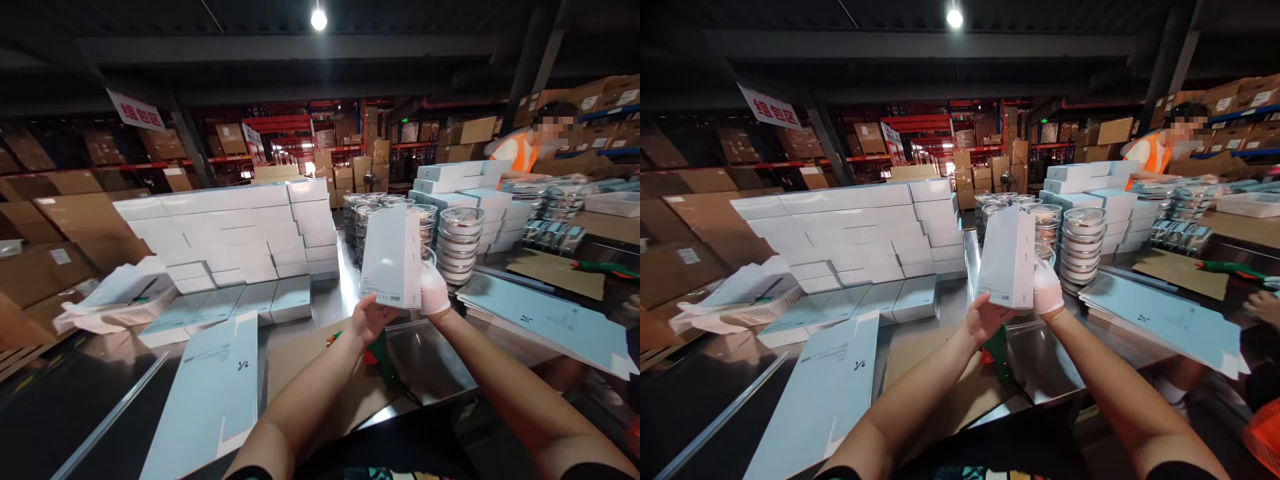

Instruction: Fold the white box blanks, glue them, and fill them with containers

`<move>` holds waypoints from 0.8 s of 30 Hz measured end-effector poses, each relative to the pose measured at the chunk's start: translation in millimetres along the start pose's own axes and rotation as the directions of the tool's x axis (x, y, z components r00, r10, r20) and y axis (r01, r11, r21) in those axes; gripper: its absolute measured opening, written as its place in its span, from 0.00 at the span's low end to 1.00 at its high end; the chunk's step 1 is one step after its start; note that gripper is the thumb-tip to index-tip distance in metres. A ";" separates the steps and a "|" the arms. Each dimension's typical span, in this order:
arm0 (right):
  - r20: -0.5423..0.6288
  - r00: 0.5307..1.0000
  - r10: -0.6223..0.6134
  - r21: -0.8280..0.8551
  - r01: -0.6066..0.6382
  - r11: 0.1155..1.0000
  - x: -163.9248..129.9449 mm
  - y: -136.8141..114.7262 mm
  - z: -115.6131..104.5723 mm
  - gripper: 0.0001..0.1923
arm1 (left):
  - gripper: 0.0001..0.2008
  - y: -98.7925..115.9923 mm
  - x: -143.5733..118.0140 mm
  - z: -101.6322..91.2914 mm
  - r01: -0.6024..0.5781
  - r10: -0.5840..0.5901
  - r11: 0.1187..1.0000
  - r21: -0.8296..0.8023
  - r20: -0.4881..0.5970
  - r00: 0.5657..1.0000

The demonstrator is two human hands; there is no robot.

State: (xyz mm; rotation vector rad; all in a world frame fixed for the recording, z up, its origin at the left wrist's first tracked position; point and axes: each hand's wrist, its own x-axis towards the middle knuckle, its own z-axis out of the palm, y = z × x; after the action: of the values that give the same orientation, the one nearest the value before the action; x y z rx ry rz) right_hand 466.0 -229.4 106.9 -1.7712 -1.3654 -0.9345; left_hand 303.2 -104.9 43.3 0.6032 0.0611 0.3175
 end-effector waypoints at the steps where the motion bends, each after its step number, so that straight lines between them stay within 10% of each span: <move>1: -0.036 0.998 0.043 0.025 -0.042 0.999 -0.4 -0.3 -1.7 0.15 | 0.24 -2.9 3.3 -2.4 -0.002 0.002 1.000 -0.009 -0.003 1.000; 7: -0.261 0.893 0.368 0.174 -0.332 0.927 14.4 1.8 -16.1 0.18 | 0.30 -2.8 -8.0 -13.7 -0.076 0.075 0.995 0.068 0.020 0.997; 13: -0.453 0.667 0.591 0.471 -0.383 0.795 47.7 -16.9 -87.5 0.19 | 0.51 40.2 -81.0 -38.2 -0.257 0.329 0.876 0.408 -0.115 0.937; 16: -0.318 0.733 0.601 0.616 -0.322 0.719 54.7 -47.4 -122.2 0.22 | 0.58 54.3 -128.6 -54.2 -0.277 0.468 0.734 0.620 -0.166 0.868; 20: 0.206 0.896 0.394 0.773 -0.396 0.496 52.6 -100.8 -130.2 0.28 | 0.56 47.8 -176.8 -69.6 -0.210 0.558 0.635 0.743 -0.253 0.790; 24: 0.348 0.935 -0.065 0.664 -0.197 0.722 37.1 -140.2 -105.0 0.20 | 0.52 28.3 -204.4 -84.1 -0.101 0.516 0.668 0.737 -0.362 0.776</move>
State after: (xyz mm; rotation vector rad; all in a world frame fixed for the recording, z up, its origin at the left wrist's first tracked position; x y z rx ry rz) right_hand 323.0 -274.9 204.6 -1.3956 -1.5806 0.0009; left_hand 88.8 -100.5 -17.2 1.2675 0.6698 0.8450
